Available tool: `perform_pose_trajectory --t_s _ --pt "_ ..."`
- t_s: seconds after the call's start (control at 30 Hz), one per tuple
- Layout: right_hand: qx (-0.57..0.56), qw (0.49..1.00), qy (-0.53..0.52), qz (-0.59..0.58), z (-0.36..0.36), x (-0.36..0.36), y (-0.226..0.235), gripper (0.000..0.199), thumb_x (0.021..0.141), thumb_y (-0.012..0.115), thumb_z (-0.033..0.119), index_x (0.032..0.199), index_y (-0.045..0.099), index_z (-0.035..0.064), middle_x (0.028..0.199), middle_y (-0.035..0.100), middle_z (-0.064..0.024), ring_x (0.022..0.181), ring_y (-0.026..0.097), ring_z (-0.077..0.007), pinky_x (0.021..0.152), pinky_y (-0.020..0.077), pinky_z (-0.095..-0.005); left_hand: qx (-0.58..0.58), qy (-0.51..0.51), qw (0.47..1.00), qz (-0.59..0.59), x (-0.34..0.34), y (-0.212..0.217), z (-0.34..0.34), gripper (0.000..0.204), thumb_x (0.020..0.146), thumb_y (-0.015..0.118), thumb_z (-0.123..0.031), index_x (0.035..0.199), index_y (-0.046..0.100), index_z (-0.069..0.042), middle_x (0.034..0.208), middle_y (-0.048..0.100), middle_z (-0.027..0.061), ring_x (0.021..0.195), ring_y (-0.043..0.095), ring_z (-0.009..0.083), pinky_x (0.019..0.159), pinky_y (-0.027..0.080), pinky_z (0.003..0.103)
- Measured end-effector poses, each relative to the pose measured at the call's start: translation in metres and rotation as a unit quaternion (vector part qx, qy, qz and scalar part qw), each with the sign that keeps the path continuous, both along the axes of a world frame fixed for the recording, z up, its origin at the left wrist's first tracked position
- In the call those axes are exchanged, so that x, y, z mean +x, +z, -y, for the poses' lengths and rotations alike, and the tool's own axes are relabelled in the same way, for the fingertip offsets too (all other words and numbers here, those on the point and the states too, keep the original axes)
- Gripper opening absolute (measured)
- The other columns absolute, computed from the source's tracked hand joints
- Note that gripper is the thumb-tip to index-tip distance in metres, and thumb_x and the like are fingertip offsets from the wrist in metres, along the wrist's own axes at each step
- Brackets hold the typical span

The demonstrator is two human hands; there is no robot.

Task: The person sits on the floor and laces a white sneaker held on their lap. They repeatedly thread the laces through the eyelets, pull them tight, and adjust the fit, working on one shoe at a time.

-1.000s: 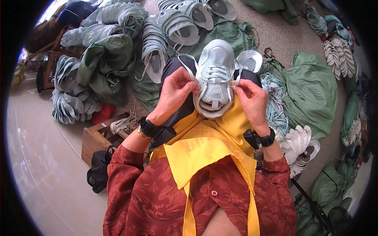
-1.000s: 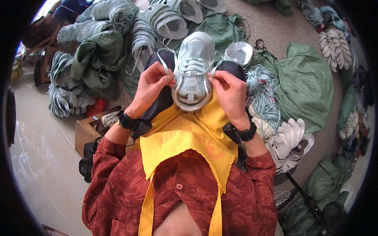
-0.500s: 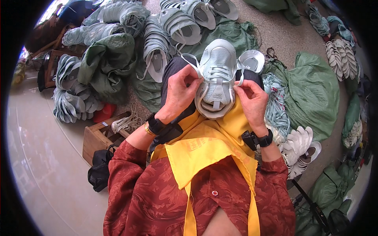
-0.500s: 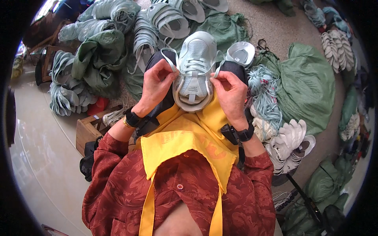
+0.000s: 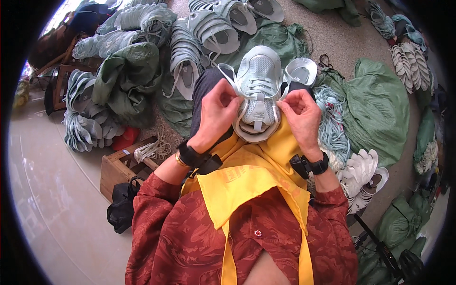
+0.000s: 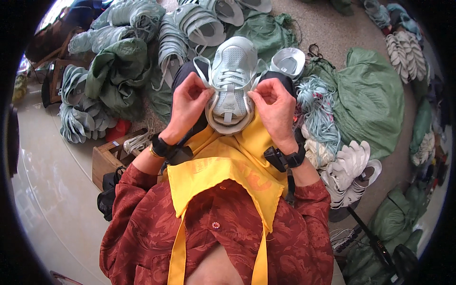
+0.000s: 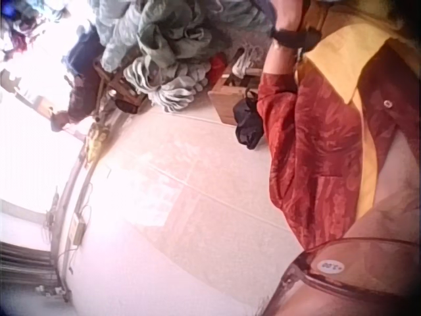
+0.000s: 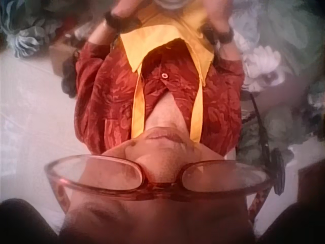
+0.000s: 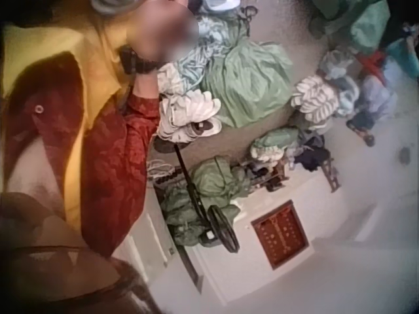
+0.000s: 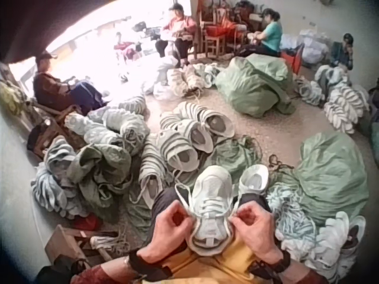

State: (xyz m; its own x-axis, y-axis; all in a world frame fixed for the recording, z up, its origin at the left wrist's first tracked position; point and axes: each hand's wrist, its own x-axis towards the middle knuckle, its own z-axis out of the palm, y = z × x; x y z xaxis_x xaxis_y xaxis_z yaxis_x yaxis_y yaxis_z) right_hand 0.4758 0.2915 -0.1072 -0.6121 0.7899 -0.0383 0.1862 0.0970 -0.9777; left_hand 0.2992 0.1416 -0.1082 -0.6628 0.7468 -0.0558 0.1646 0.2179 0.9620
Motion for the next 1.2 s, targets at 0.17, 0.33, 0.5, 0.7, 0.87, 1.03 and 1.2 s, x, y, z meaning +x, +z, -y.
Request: perform_pose_trajectory --t_s 0.17,0.33,0.5,0.7,0.87,1.03,1.2 --pt "0.222 0.974 0.016 0.042 0.003 0.002 0.012 0.018 0.084 0.080 0.001 0.100 0.070 0.0013 0.087 0.068 -0.0084 0.075 0.069 -0.0204 0.067 0.0549 -0.0308 0.017 0.029 0.999 -0.024 0.002 -0.002 -0.002 0.021 0.085 0.074 0.002 0.088 0.054 -0.002 0.075 0.056 0.0027 0.063 0.053 0.0102 0.059 0.045 0.027" --pt "0.296 0.951 0.081 0.041 0.009 0.004 0.016 0.023 0.084 0.082 0.008 0.101 0.069 -0.0013 0.096 0.067 -0.0135 0.084 0.068 -0.0315 0.074 0.0563 -0.0376 0.017 0.011 0.993 -0.118 0.008 0.010 -0.004 0.019 0.085 0.073 0.005 0.090 0.056 -0.002 0.079 0.054 0.0034 0.063 0.054 0.0111 0.058 0.045 0.027" --pt "0.287 0.951 0.089 0.077 0.006 0.004 0.029 0.020 0.084 0.078 0.004 0.102 0.070 -0.0014 0.098 0.068 -0.0142 0.083 0.071 -0.0288 0.073 0.0578 -0.0362 0.020 -0.022 0.986 -0.162 0.008 0.015 -0.002 0.012 0.088 0.071 0.004 0.092 0.059 0.000 0.082 0.056 0.0060 0.065 0.058 0.0132 0.059 0.046 0.027" --pt "0.233 0.968 0.062 0.067 0.010 0.003 0.025 0.018 0.086 0.072 -0.001 0.104 0.069 -0.0012 0.094 0.069 -0.0140 0.076 0.073 -0.0251 0.069 0.0587 -0.0340 0.031 -0.038 0.980 -0.192 0.007 0.015 0.002 0.013 0.088 0.072 0.001 0.094 0.061 0.001 0.083 0.057 0.0090 0.066 0.060 0.0189 0.061 0.049 0.031" --pt "0.323 0.938 0.075 0.102 0.013 0.003 0.020 0.025 0.082 0.070 -0.005 0.106 0.067 0.0002 0.094 0.067 -0.0135 0.083 0.070 -0.0304 0.075 0.0574 -0.0384 -0.003 -0.074 0.967 -0.244 0.011 0.023 0.008 0.026 0.085 0.075 -0.005 0.103 0.057 0.002 0.092 0.057 0.0139 0.079 0.062 0.0289 0.071 0.051 0.038" --pt "0.429 0.884 0.135 0.129 0.014 0.001 0.023 0.023 0.080 0.070 -0.004 0.103 0.066 0.0013 0.098 0.063 -0.0120 0.092 0.066 -0.0325 0.081 0.0555 -0.0399 -0.015 -0.105 0.938 -0.330 0.013 0.022 0.009 0.026 0.088 0.067 -0.002 0.108 0.052 0.004 0.098 0.053 0.0201 0.091 0.056 0.0396 0.080 0.048 0.045" --pt "0.460 0.852 0.174 0.181 0.006 -0.002 0.029 0.026 0.082 0.069 -0.002 0.107 0.067 0.0043 0.099 0.062 -0.0133 0.094 0.067 -0.0309 0.081 0.0555 -0.0389 -0.031 -0.117 0.939 -0.322 0.013 0.018 0.011 0.021 0.092 0.061 -0.002 0.110 0.051 0.003 0.099 0.051 0.0214 0.095 0.054 0.0410 0.085 0.046 0.046"
